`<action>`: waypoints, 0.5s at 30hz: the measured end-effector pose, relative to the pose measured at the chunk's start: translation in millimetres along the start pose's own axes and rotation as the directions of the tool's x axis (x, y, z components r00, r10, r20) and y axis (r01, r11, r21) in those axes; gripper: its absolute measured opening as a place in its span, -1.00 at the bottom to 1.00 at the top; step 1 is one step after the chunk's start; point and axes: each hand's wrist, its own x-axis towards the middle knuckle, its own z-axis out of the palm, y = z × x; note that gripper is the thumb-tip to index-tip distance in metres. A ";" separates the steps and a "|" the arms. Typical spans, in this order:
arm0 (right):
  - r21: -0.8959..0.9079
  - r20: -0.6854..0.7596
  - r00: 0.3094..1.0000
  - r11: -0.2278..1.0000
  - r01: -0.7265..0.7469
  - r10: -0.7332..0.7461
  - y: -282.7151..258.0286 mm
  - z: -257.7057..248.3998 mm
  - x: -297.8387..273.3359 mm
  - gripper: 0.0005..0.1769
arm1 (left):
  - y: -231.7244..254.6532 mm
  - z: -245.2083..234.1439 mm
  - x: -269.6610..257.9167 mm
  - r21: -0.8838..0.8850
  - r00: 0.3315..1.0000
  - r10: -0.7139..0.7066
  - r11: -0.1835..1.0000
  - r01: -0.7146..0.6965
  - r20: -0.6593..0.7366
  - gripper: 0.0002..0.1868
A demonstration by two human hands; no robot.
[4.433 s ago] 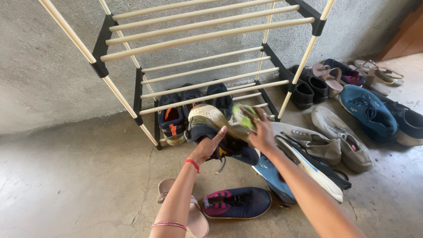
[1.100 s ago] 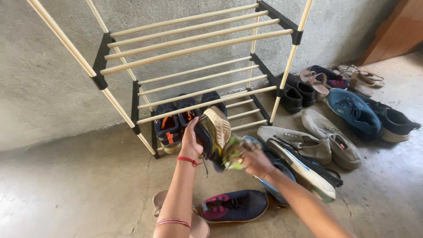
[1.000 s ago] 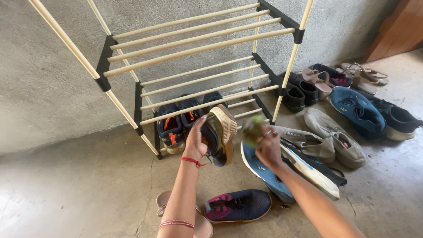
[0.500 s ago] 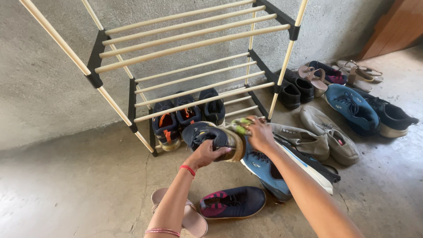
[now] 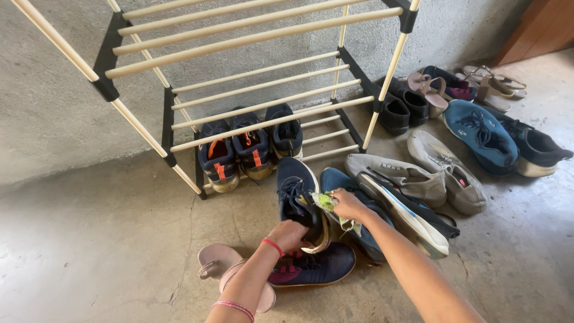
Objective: The person wipes several pairs of shoes with a green cloth and places them on a wooden shoe rack. The person handles each shoe individually, wiping the exterior surfaces before arranging them on the rack.
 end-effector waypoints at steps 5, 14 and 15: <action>0.016 -0.040 0.993 0.994 -0.110 0.111 5.6 3.2 -4.1 -0.58 | -0.9 -16.9 25.7 -0.353 0.962 -0.106 0.916 0.193 0.251 -0.12; 0.152 0.038 0.976 0.964 -0.219 0.216 -26.9 11.0 -15.3 -0.58 | -10.3 64.4 128.5 -0.924 0.807 -0.485 -0.004 0.382 0.336 0.02; 0.169 0.056 0.959 0.944 -0.282 0.277 -27.9 7.9 -15.0 -0.54 | -13.2 72.5 135.9 -0.954 0.811 -0.517 -0.038 0.296 0.272 0.00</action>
